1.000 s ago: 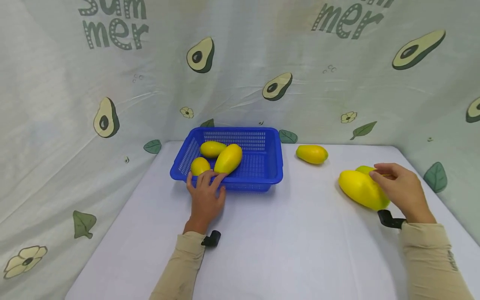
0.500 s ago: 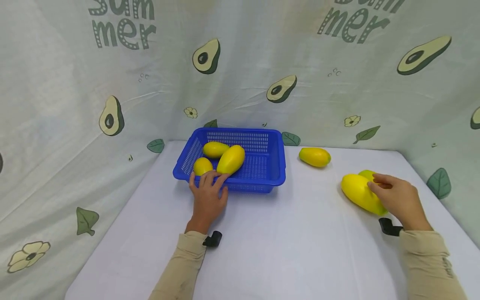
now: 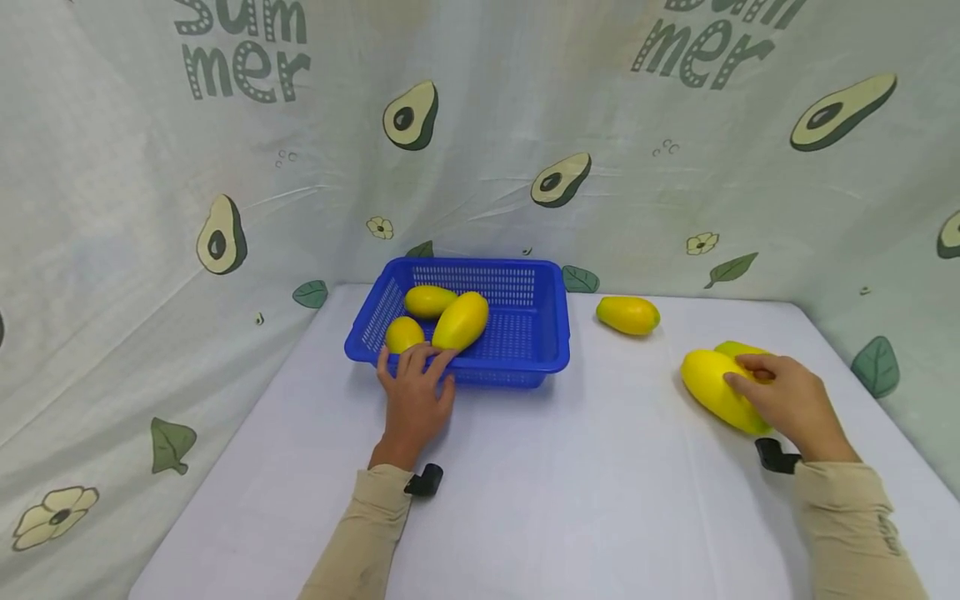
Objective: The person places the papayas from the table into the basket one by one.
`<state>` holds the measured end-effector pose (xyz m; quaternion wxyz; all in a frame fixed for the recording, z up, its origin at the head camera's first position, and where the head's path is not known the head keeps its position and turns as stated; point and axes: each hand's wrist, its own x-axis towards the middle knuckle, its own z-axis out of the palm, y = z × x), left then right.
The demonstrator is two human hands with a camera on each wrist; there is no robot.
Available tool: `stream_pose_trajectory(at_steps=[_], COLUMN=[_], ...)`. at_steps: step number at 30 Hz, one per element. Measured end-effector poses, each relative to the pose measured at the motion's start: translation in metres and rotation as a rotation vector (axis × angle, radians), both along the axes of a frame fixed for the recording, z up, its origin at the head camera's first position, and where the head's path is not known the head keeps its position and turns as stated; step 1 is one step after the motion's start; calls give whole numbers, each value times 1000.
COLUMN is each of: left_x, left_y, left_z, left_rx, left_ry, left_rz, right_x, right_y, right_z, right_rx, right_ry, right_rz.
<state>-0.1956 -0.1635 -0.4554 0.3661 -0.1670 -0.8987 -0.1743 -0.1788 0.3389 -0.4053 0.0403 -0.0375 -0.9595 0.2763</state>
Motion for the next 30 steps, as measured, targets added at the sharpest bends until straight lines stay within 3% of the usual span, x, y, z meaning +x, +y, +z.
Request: stream_pose_trajectory(at_steps=[5,12,30], left_x=[-1,1,2], left_y=[0,1,1], left_z=[3,1,0], left_rx=[3,10,6], left_ry=[6,9,15], left_rz=[1,0,0], right_x=[-4,-1,3], right_y=[-2,0,-6], right_z=[2,0,-6], right_rx=[5,33,16], right_ry=[-3,-95,-95], right_rz=[15,20,60])
